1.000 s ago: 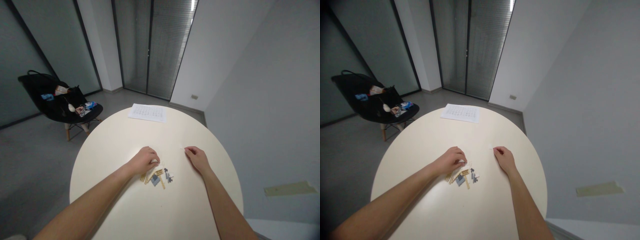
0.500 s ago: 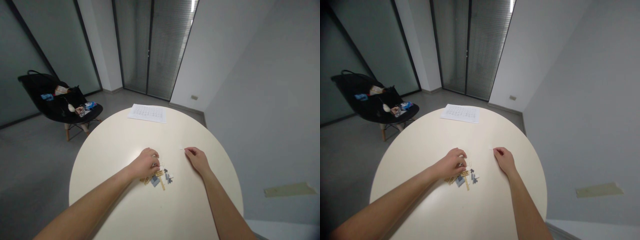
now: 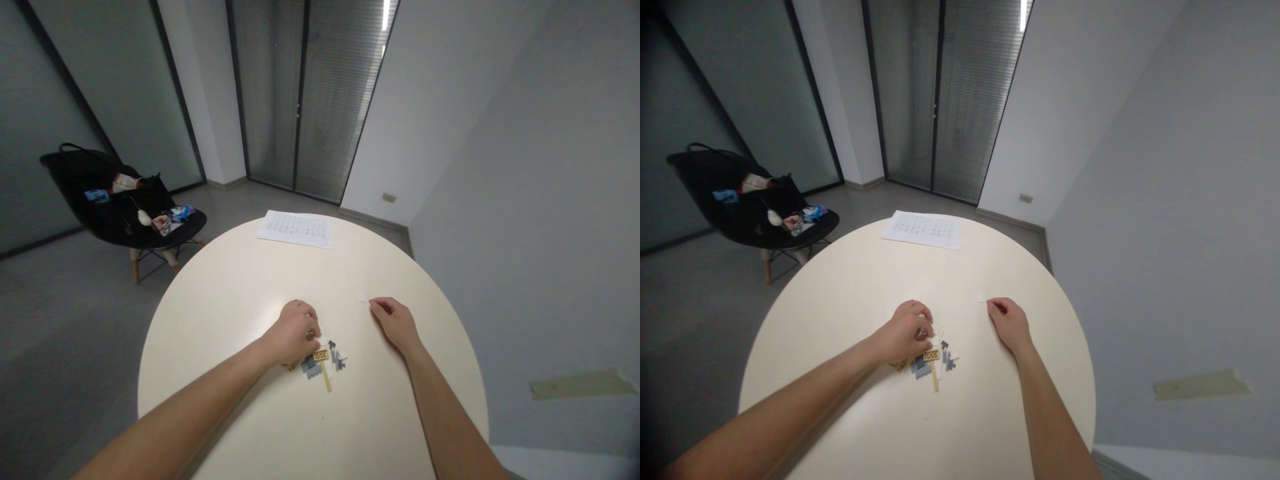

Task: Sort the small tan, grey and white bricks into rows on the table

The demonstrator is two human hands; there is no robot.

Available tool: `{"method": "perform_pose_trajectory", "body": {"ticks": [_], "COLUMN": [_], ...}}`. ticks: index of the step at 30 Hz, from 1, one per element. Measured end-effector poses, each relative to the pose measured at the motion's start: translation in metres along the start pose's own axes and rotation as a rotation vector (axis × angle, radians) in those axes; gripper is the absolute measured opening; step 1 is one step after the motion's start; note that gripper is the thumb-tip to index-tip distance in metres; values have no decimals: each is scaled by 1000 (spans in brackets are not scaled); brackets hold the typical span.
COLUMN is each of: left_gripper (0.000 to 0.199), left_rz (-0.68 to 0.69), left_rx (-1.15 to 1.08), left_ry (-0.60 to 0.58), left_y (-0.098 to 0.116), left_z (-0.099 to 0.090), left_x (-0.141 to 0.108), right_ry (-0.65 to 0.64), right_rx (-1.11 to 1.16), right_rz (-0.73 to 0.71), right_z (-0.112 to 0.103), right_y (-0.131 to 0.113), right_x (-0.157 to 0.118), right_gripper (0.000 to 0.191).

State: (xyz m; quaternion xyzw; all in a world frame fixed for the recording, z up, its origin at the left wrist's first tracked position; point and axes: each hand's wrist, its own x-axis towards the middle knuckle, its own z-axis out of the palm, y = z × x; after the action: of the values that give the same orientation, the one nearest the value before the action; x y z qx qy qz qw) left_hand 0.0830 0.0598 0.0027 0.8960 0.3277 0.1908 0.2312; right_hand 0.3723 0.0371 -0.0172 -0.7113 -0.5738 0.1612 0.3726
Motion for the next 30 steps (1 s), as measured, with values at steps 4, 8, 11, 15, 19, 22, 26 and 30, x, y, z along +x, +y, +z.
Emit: {"method": "perform_pose_trajectory", "body": {"ticks": [4,8,11,15,19,22,26,30], "left_gripper": [7,7,4,11,11,12,15,24], "left_rz": [-32,-54,-103,-173,-256,-324,-388,-397], "left_rx": [-69,-113,-175,-382,-538,-613,-807,-991], "left_ry": [-10,-18,-19,-3,71,115,168,211], "left_y": [-3,-7,-11,-17,-20,-22,-27,-30], "left_z": [1,-2,-4,-1,2,2,4,9], "left_x": [1,2,3,4,5,6,8,11], "right_ry": [8,15,17,17,14,1,-51,-154], "right_rx": [1,2,3,4,10,26,70,187], "right_rz": [-9,-27,-32,-28,-26,-32,-48,-32], "right_z": [1,0,0,1,0,1,7,15], "right_y": [1,2,3,3,2,-1,-13,-37], "right_x": [0,-1,-1,-1,-1,-3,-10,-20], "right_gripper": [28,30,30,30,30,31,31,30]}}
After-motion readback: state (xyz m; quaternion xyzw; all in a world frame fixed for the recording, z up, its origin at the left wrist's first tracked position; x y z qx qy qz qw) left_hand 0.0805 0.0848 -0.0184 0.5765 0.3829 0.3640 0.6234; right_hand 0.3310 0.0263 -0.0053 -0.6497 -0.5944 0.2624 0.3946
